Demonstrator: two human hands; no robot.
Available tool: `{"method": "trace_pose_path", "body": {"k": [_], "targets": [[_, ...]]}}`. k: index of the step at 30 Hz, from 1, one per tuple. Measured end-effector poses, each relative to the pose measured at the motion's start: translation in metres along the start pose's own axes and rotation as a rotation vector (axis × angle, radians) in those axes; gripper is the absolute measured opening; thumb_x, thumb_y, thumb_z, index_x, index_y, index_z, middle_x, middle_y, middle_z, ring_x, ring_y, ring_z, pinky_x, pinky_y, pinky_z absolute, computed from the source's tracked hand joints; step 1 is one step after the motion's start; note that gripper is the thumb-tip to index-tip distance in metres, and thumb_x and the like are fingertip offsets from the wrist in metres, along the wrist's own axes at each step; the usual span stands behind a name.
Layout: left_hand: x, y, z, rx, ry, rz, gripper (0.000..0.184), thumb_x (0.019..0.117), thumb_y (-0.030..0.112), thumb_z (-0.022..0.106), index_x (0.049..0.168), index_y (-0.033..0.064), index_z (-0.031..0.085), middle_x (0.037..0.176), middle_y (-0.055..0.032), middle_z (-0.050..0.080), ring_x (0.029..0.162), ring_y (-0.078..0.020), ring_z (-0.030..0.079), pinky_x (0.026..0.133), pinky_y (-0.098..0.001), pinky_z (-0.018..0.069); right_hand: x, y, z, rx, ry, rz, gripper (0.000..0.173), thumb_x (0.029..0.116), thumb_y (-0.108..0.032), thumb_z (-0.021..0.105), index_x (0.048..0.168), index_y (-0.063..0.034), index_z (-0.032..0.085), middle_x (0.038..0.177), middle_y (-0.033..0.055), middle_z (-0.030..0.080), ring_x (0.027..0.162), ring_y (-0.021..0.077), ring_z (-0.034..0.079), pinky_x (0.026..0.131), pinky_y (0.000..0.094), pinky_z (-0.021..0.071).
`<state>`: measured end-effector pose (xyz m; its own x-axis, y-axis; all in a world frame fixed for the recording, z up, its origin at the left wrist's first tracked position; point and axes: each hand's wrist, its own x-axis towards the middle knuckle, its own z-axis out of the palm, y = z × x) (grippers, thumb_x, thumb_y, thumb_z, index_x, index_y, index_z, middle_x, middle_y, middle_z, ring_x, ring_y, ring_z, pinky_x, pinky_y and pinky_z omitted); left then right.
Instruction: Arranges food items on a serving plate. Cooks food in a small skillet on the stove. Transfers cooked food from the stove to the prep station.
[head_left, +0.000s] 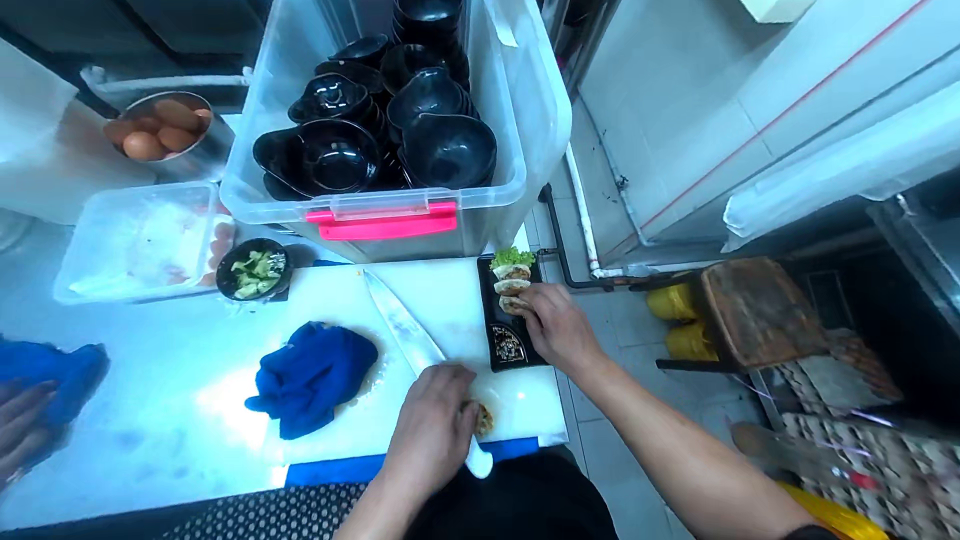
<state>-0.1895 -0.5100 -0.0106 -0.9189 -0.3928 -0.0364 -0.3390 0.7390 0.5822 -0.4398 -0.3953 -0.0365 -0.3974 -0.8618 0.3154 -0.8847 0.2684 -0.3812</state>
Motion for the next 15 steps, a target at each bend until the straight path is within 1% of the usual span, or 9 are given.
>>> {"method": "trace_pose_path", "body": {"k": [2,4,6,9,11,13,14,15], "targets": [[-0.002,-0.002,0.001,0.089,-0.102,0.076,0.042,0.0945,0.036,0.062,0.132,0.0202,0.067,0.137,0.0001,0.063,0.136,-0.0252,0.052,0.109,-0.0489,0.0469,-0.002,-0.002,0.0,-0.028,-0.018,0.035,0.026,0.0914,-0.011,0.068,0.117,-0.0084,0.072,0.118,0.01,0.069,0.112,0.0274,0.065,0.091,0.0422,0.0587],[-0.001,-0.002,0.001,0.157,-0.16,0.125,0.048,0.091,0.037,0.065,0.136,0.0216,0.064,0.141,0.0006,0.061,0.137,-0.0264,0.05,0.107,-0.0517,0.0464,-0.002,-0.001,0.002,-0.06,-0.061,0.023,0.029,0.0914,-0.011,0.067,0.12,-0.0097,0.07,0.119,0.0092,0.069,0.113,0.0277,0.064,0.093,0.0433,0.057],[0.003,-0.002,0.001,0.203,-0.188,0.164,0.049,0.0899,0.036,0.066,0.136,0.0206,0.063,0.139,0.0003,0.062,0.136,-0.0267,0.052,0.107,-0.0532,0.0457,0.001,0.003,0.002,-0.075,-0.046,-0.003,0.027,0.0929,-0.011,0.065,0.119,-0.0096,0.071,0.118,0.009,0.069,0.112,0.0281,0.065,0.092,0.0439,0.0565],[0.008,-0.001,0.001,0.243,-0.246,0.205,0.044,0.0914,0.033,0.063,0.133,0.0195,0.065,0.135,0.0009,0.064,0.133,-0.0256,0.054,0.107,-0.0531,0.0448,-0.003,-0.005,-0.009,-0.038,-0.014,0.022,0.029,0.0918,-0.015,0.067,0.121,-0.0104,0.071,0.121,0.0087,0.066,0.114,0.0276,0.062,0.093,0.0442,0.0544],[0.011,-0.002,0.002,0.248,-0.264,0.235,0.039,0.0921,0.033,0.062,0.129,0.0196,0.067,0.133,0.0016,0.065,0.132,-0.0245,0.055,0.107,-0.0529,0.0447,-0.019,-0.023,-0.019,0.065,0.03,0.056,0.03,0.0927,-0.019,0.066,0.121,-0.0099,0.071,0.123,0.008,0.065,0.116,0.0247,0.061,0.096,0.0413,0.0547],[0.014,-0.001,0.001,0.246,-0.297,0.254,0.036,0.0927,0.032,0.061,0.125,0.0194,0.068,0.127,0.0005,0.067,0.129,-0.0247,0.057,0.108,-0.0534,0.0437,-0.045,-0.046,-0.024,0.238,0.006,0.164,0.03,0.0957,-0.023,0.064,0.121,-0.0095,0.071,0.122,0.0062,0.067,0.115,0.018,0.064,0.096,0.0364,0.058],[0.016,-0.001,-0.001,0.247,-0.323,0.261,0.034,0.093,0.032,0.06,0.124,0.0194,0.068,0.125,-0.0003,0.067,0.127,-0.0249,0.057,0.108,-0.0537,0.0431,-0.059,-0.057,-0.025,0.341,-0.04,0.247,0.029,0.0966,-0.024,0.064,0.12,-0.0094,0.072,0.118,0.0052,0.07,0.107,0.0141,0.068,0.09,0.0334,0.0605],[0.018,-0.001,-0.003,0.243,-0.358,0.266,0.033,0.0933,0.033,0.06,0.121,0.019,0.069,0.123,-0.0017,0.067,0.126,-0.0257,0.057,0.108,-0.0544,0.0425,-0.071,-0.067,-0.026,0.442,-0.104,0.34,0.03,0.097,-0.025,0.064,0.12,-0.0083,0.072,0.114,0.0052,0.071,0.1,0.0124,0.069,0.085,0.0312,0.0607]]}}
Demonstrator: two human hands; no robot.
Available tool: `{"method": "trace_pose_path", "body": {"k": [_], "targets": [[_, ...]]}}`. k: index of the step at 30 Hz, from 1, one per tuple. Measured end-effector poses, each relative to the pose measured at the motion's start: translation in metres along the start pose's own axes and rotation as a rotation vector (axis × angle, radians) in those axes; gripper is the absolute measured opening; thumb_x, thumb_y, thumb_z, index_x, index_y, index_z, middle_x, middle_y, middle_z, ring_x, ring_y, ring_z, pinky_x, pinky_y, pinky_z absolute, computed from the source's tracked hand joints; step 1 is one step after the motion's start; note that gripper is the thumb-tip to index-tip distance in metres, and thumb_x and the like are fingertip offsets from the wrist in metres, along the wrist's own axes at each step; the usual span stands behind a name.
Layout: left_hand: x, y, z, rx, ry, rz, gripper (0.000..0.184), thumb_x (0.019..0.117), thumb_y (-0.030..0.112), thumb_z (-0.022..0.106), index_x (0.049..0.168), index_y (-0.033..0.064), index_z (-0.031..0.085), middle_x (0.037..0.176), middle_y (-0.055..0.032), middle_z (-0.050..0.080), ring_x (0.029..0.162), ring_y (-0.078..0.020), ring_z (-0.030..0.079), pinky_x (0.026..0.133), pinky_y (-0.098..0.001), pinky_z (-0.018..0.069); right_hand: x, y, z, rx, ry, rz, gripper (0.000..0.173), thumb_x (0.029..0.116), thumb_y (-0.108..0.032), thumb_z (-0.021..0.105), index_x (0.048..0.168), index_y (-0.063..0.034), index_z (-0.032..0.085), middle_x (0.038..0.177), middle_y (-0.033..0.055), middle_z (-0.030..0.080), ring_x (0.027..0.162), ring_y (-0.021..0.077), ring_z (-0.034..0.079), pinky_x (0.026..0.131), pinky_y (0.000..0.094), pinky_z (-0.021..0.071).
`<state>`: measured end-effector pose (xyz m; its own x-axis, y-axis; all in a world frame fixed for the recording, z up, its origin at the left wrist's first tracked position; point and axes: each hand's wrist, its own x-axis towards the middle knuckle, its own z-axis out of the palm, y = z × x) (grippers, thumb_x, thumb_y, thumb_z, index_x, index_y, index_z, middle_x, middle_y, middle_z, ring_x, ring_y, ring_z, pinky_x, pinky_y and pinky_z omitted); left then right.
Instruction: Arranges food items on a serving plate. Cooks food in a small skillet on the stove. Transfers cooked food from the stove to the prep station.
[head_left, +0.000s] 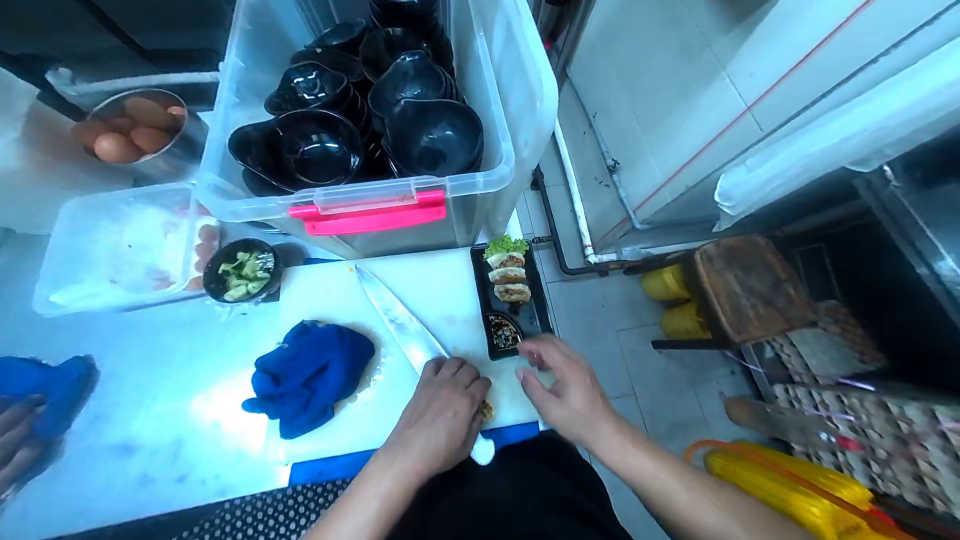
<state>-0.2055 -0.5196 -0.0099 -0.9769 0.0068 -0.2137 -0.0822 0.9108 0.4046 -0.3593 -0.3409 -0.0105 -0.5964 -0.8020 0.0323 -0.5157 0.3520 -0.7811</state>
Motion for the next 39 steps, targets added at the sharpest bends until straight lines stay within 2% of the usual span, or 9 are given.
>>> {"method": "trace_pose_path", "body": {"k": [5,8,11,20,23,25,29,34,39], "targets": [[0.006,-0.006,-0.01,-0.017,-0.138,0.073,0.024,0.0948,0.034,0.06,0.108,0.017,0.071,0.121,-0.0064,0.064,0.124,-0.0293,0.056,0.109,-0.0562,0.0406,-0.038,-0.009,0.021,0.176,-0.171,0.273,0.033,0.0941,-0.022,0.066,0.125,-0.0085,0.068,0.112,0.0043,0.07,0.087,0.0099,0.068,0.074,0.0263,0.0594],[0.007,-0.009,-0.012,-0.04,-0.169,0.131,0.022,0.0971,0.03,0.059,0.111,0.0151,0.069,0.125,-0.0057,0.064,0.126,-0.0284,0.056,0.107,-0.054,0.0437,-0.038,-0.019,0.025,0.156,-0.288,0.291,0.044,0.0935,-0.023,0.067,0.136,-0.0099,0.064,0.125,0.006,0.068,0.094,0.0123,0.068,0.082,0.0288,0.0588],[0.008,-0.015,-0.01,-0.137,-0.122,0.176,0.025,0.1014,0.031,0.057,0.111,0.0116,0.068,0.114,-0.0068,0.069,0.117,-0.027,0.063,0.104,-0.0489,0.0483,-0.031,-0.025,0.028,0.152,-0.361,0.287,0.055,0.0919,-0.024,0.069,0.144,-0.0096,0.058,0.127,0.0067,0.067,0.097,0.0141,0.068,0.086,0.0315,0.058],[0.016,-0.004,-0.025,-0.778,-0.005,-0.078,0.037,0.0999,0.031,0.064,0.13,0.0103,0.061,0.115,-0.0041,0.069,0.092,-0.012,0.069,0.086,-0.0334,0.0602,-0.016,-0.025,0.015,0.463,-0.172,0.282,0.036,0.0934,-0.011,0.068,0.129,-0.004,0.066,0.11,0.0046,0.075,0.089,0.0107,0.072,0.08,0.0291,0.0623],[0.022,-0.001,-0.03,-0.863,0.127,-0.126,0.044,0.0997,0.033,0.064,0.138,0.0121,0.058,0.122,-0.0028,0.068,0.103,-0.0117,0.069,0.093,-0.034,0.0596,-0.002,-0.024,0.0,0.47,-0.08,0.266,0.03,0.0932,-0.009,0.068,0.123,-0.0035,0.069,0.104,0.0049,0.075,0.086,0.012,0.072,0.078,0.0299,0.0627],[0.026,-0.001,-0.03,-0.848,0.254,-0.197,0.045,0.0995,0.035,0.063,0.14,0.0154,0.059,0.129,-0.001,0.066,0.113,-0.0121,0.066,0.099,-0.0361,0.0573,0.01,-0.021,-0.008,0.434,-0.006,0.265,0.027,0.0932,-0.011,0.067,0.12,-0.0057,0.071,0.1,0.0039,0.075,0.083,0.0123,0.072,0.075,0.0303,0.062],[0.021,-0.007,-0.027,-0.848,0.438,-0.289,0.038,0.0982,0.033,0.063,0.134,0.0192,0.063,0.127,0.003,0.067,0.113,-0.0114,0.067,0.096,-0.035,0.0592,0.037,-0.006,-0.006,0.281,0.188,0.209,0.026,0.0928,-0.014,0.069,0.119,-0.0109,0.071,0.092,0.0012,0.074,0.075,0.0124,0.07,0.069,0.0318,0.0617],[-0.022,-0.018,-0.006,-0.734,0.497,-0.343,0.038,0.0993,0.032,0.061,0.131,0.012,0.065,0.125,-0.0005,0.068,0.106,-0.009,0.068,0.092,-0.0302,0.0609,0.052,0.028,0.015,-0.292,0.253,0.148,0.026,0.0924,-0.025,0.067,0.114,-0.0152,0.077,0.117,0.0018,0.07,0.113,0.0226,0.062,0.096,0.0455,0.0531],[-0.075,-0.022,0.024,-0.605,0.607,-0.359,0.031,0.1006,0.028,0.06,0.124,0.0092,0.068,0.123,-0.003,0.069,0.11,-0.0106,0.068,0.093,-0.0323,0.0603,0.051,0.035,0.016,-0.356,0.272,0.059,0.029,0.0929,-0.024,0.064,0.116,-0.0124,0.076,0.116,0.0058,0.071,0.111,0.0269,0.064,0.094,0.0482,0.0545]]}}
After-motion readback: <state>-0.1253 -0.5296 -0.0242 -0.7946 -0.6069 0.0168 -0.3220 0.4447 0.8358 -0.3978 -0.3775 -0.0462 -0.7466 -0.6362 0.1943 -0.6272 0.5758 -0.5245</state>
